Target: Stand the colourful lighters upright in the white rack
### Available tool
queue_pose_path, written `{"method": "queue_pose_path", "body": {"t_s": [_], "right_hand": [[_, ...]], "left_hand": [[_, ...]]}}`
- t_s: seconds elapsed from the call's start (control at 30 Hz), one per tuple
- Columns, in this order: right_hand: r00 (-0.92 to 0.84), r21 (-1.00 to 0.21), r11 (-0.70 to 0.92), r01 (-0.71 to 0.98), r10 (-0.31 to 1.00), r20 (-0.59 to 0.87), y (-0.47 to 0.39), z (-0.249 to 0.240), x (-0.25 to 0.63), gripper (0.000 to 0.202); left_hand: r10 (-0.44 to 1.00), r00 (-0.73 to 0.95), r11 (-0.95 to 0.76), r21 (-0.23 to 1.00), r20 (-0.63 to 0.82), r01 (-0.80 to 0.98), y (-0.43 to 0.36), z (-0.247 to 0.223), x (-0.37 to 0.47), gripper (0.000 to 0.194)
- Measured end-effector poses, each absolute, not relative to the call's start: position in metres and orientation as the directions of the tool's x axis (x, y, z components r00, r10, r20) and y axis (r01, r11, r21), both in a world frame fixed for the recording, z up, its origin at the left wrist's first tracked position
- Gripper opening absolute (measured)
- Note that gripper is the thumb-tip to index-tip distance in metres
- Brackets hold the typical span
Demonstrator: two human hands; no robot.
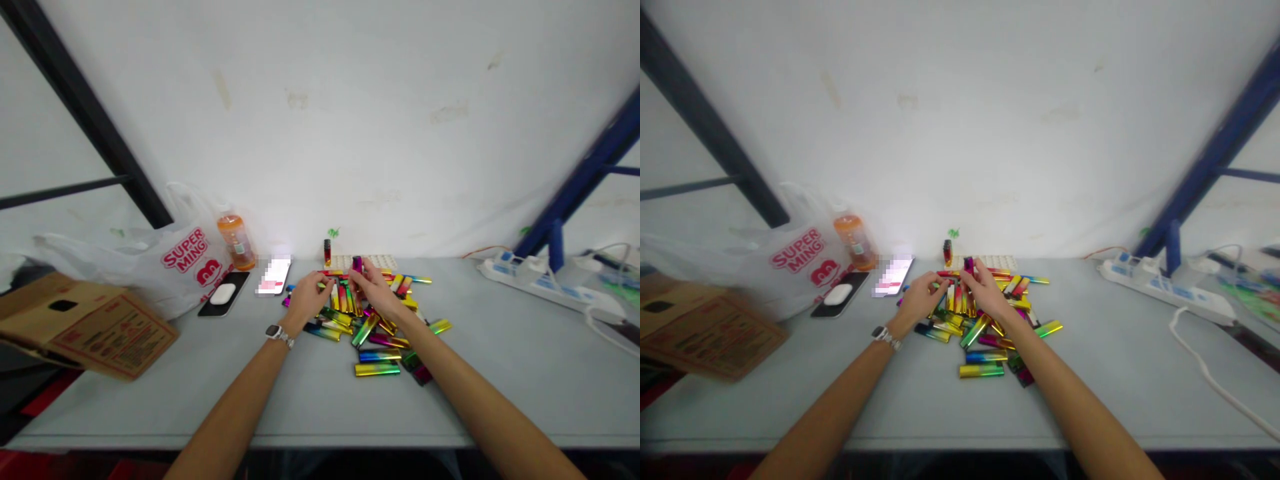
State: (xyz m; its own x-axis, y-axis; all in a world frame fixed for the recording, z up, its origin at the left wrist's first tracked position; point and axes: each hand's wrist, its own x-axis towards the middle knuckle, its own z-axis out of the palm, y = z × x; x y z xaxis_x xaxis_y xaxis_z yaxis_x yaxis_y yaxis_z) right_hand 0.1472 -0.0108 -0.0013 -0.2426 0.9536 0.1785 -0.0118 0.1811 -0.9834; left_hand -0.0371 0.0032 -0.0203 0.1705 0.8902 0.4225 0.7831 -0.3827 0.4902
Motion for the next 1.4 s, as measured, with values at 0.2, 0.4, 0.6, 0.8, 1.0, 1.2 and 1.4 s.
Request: {"method": "queue_pose_path", "body": {"t_s": [0.2,0.4,0.6,0.8,1.0,1.2,1.4], "right_hand": [[-0.194,-0.961,0.274,0.026,0.945,0.264,-0.019,-0.011,0.144,0.038],[-0.040,-0.944,0.311,0.107,0.950,0.309,-0.017,-0.021,0.139,0.051],[0.012,-0.939,0.322,0.121,0.945,0.326,-0.020,-0.021,0.139,0.054],[0.056,-0.930,0.326,0.171,0.939,0.339,-0.017,-0.023,0.138,0.053],[0.070,-0.889,0.380,0.254,0.910,0.408,-0.013,-0.026,0.138,0.044],[0.082,-0.899,0.369,0.237,0.914,0.397,-0.011,-0.029,0.137,0.040],[0.089,-0.913,0.355,0.200,0.921,0.378,-0.012,-0.029,0.136,0.044]], "left_hand": [[0.861,0.211,-0.446,0.491,0.462,0.748,0.002,-0.019,-0.034,0.029],[0.863,0.237,-0.456,0.487,0.446,0.745,-0.001,-0.017,-0.032,0.029],[0.873,0.233,-0.442,0.492,0.429,0.750,-0.003,-0.015,-0.029,0.027],[0.880,0.242,-0.433,0.483,0.409,0.761,-0.004,-0.015,-0.027,0.027],[0.872,0.252,-0.448,0.481,0.419,0.754,-0.003,-0.016,-0.027,0.028],[0.877,0.250,-0.440,0.476,0.411,0.761,-0.003,-0.016,-0.027,0.028],[0.876,0.251,-0.443,0.480,0.413,0.757,-0.004,-0.015,-0.026,0.029]]}}
